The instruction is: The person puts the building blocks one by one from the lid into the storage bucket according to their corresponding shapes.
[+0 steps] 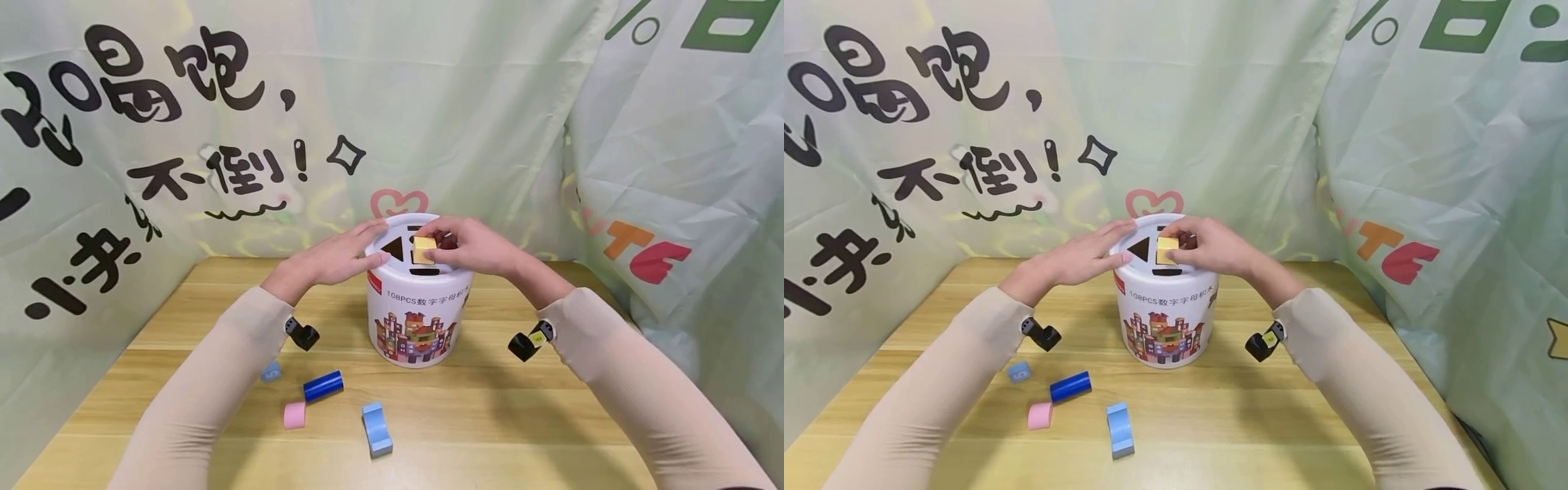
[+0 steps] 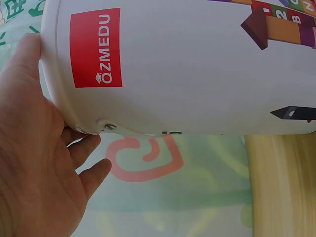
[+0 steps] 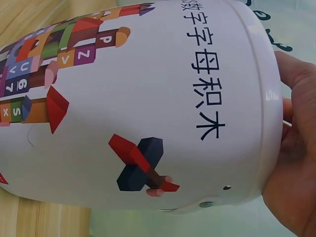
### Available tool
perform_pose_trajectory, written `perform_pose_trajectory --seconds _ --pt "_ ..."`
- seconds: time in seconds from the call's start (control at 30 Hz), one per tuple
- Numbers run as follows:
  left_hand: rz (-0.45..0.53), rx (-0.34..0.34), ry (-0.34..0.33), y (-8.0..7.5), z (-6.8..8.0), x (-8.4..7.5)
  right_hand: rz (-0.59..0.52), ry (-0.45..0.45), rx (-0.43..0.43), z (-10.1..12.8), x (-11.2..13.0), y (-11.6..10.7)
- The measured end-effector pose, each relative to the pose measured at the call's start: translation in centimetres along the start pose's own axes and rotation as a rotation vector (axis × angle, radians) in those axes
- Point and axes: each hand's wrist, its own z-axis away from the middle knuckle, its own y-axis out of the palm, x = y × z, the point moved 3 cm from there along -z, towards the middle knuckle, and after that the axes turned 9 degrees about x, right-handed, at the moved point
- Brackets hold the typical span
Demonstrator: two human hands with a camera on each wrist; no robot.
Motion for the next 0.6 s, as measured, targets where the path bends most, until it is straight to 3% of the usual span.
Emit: perform_pose_trajectory --seconds 0.6 --pt "0.002 0.007 -0.014 -0.12 0.19 -0.27 0.109 -0.001 0.001 -0.27 0.42 0.56"
